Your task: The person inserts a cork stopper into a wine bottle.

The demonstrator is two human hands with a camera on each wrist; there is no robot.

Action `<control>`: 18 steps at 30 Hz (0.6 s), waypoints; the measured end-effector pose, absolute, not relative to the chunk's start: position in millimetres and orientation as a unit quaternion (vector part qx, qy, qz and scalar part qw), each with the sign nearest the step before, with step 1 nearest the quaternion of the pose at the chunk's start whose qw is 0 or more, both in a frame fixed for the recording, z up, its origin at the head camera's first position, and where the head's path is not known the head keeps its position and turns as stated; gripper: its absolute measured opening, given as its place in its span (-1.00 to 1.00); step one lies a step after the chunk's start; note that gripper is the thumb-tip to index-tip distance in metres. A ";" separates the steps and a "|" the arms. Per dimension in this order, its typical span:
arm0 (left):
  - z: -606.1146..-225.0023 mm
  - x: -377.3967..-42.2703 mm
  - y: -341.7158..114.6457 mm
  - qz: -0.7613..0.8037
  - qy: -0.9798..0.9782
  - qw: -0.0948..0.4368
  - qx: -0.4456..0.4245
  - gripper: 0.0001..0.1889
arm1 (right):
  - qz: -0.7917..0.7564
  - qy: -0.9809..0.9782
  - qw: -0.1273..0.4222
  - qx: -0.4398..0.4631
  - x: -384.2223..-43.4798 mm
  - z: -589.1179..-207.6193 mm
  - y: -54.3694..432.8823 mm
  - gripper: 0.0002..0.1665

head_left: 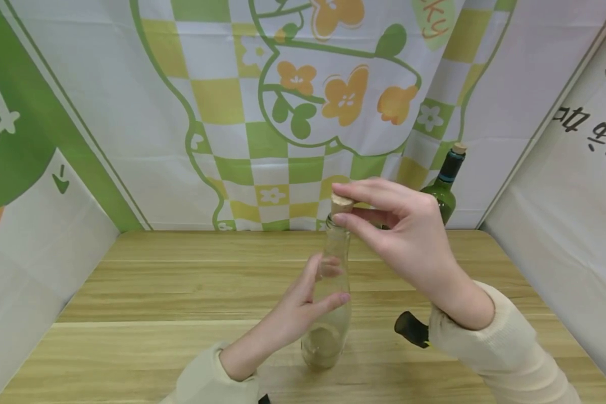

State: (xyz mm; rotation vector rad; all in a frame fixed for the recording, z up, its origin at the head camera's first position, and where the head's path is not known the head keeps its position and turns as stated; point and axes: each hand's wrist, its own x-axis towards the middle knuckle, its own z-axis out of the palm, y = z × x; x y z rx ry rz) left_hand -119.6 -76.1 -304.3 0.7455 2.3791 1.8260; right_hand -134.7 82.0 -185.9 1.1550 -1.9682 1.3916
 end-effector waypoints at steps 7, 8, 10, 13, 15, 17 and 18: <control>-304.2 -119.4 -76.3 0.589 0.771 0.026 0.241 -0.48 | 0.490 -0.725 0.241 0.420 -134.2 -187.5 82.1 -0.65; -304.1 -119.4 -76.3 0.589 0.771 0.025 0.242 -0.48 | 0.490 -0.726 0.240 0.419 -134.4 -187.7 82.2 -0.65; -304.1 -119.3 -76.2 0.589 0.771 0.023 0.242 -0.48 | 0.486 -0.727 0.246 0.417 -135.1 -188.0 82.2 -0.66; -304.2 -119.3 -76.2 0.589 0.771 0.021 0.243 -0.48 | 0.474 -0.731 0.263 0.414 -136.7 -188.8 82.7 -0.69; -304.3 -119.5 -76.2 0.589 0.770 0.019 0.244 -0.48 | 0.462 -0.734 0.277 0.414 -137.7 -189.1 82.9 -0.71; -304.5 -119.6 -76.2 0.588 0.771 0.017 0.245 -0.48 | 0.453 -0.734 0.286 0.418 -138.2 -189.1 82.6 -0.71; -304.8 -119.7 -76.3 0.588 0.770 0.015 0.247 -0.49 | 0.449 -0.733 0.291 0.421 -138.0 -188.8 82.2 -0.72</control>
